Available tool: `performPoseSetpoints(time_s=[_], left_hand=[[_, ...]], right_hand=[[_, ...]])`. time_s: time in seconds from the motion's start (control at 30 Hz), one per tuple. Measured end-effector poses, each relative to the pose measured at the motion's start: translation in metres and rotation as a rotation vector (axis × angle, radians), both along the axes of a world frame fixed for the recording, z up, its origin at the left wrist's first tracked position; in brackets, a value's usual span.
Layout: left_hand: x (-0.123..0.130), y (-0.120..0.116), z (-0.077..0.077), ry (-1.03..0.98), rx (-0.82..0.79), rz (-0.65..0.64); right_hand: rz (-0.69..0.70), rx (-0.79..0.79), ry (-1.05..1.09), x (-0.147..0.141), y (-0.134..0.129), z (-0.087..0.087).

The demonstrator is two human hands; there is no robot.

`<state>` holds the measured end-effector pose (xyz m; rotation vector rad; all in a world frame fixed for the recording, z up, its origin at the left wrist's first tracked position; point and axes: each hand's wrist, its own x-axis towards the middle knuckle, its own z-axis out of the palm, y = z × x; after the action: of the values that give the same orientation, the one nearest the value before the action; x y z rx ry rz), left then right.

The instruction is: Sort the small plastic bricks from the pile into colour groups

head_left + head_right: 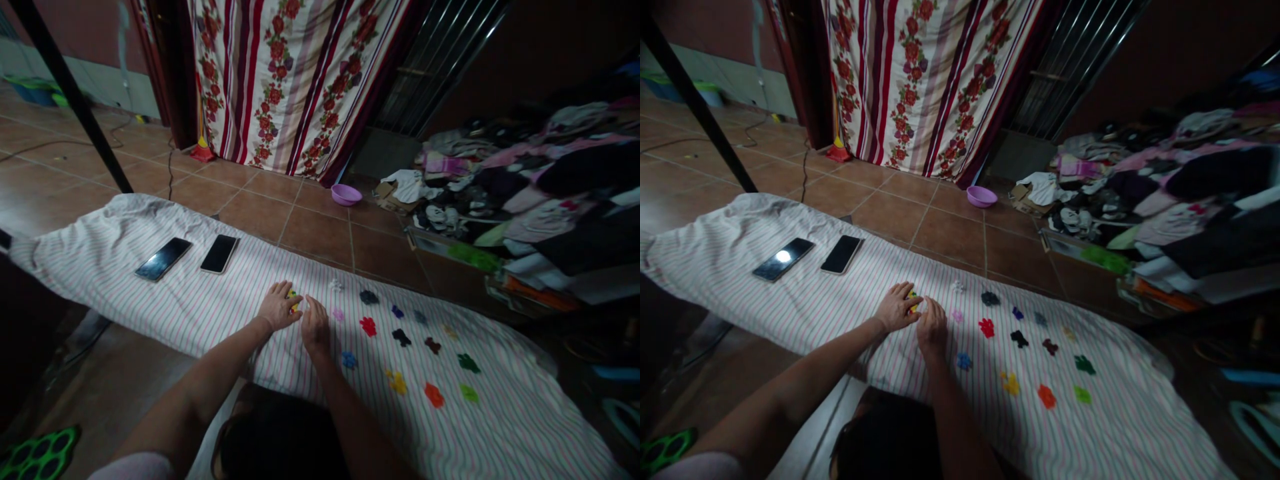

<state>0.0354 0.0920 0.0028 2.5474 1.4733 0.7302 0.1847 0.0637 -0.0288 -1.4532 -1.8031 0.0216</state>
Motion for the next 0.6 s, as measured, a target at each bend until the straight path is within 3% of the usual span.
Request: performPoseSetpoints(time_s=[0.23, 0.43, 0.6], left_hand=[[-0.002, -0.014, 0.002, -0.079, 0.045, 0.012], [-0.004, -0.019, 0.004, -0.104, 0.065, 0.007], [-0.004, -0.022, 0.006, -0.086, 0.076, 0.007]], right_hand=[[0.023, -0.007, -0.129, 0.003, 0.002, -0.003], [0.133, -0.004, -0.3, 0.01, -0.001, 0.0], [0.063, -0.02, -0.31, 0.008, -0.016, 0.006]])
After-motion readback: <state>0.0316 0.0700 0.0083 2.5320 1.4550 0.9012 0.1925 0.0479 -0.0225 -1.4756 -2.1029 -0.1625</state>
